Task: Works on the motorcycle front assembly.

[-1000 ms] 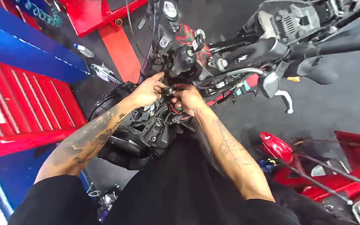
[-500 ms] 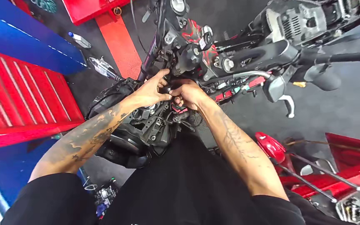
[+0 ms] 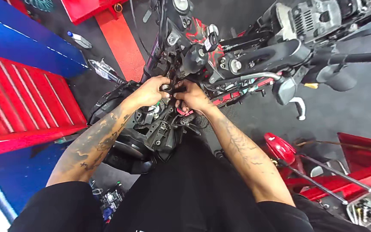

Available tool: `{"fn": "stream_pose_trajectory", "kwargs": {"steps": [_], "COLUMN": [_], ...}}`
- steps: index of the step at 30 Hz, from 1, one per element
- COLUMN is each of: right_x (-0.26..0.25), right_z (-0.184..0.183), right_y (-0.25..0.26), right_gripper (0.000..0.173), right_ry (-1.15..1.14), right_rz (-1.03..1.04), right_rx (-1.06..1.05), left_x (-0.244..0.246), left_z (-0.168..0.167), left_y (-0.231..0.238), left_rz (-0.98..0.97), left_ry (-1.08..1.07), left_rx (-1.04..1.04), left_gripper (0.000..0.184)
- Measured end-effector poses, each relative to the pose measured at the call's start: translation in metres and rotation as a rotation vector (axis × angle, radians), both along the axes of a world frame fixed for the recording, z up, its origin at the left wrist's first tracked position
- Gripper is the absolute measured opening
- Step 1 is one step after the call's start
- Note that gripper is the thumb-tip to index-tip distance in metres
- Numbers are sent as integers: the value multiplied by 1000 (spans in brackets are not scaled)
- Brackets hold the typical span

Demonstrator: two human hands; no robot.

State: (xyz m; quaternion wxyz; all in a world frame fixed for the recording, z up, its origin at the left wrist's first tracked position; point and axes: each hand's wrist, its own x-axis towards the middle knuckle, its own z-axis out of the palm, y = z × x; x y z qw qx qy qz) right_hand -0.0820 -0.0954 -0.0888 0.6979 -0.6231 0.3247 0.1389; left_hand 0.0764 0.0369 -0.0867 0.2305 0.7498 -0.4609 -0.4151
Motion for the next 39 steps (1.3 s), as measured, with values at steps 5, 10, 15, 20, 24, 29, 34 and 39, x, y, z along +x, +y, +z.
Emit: {"fn": "stream_pose_trajectory", "kwargs": {"steps": [5, 10, 15, 20, 24, 29, 34, 39], "right_x": [-6, -12, -14, -15, -35, -43, -13, -6], "right_z": [3, 0, -1, -4, -1, 0, 5, 6], "right_y": [8, 9, 12, 23, 32, 29, 43, 54], "right_gripper": [31, 39, 36, 30, 28, 23, 52, 36], "right_ry": [-18, -75, -81, -52, -107, -418, -141, -50], "right_rz": [-76, -96, -133, -254, -133, -30, 312, 286], "right_rx": [16, 51, 75, 32, -319, -1110, -1344, -1482], "left_x": [-7, -10, -18, -11, -8, -9, -4, -3], "left_z": [-5, -13, -8, -6, 0, -14, -19, -21], "left_y": [-9, -22, -27, -24, -17, -18, -16, -15], "left_rz": [22, 69, 96, 77, 140, 141, 105, 106], "left_ry": [-141, -212, -520, -296, 87, -43, -90, -16], "left_rx": [27, -20, 14, 46, -1, -75, -92, -146], "left_gripper": [36, 33, 30, 23, 36, 21, 18, 14]}}
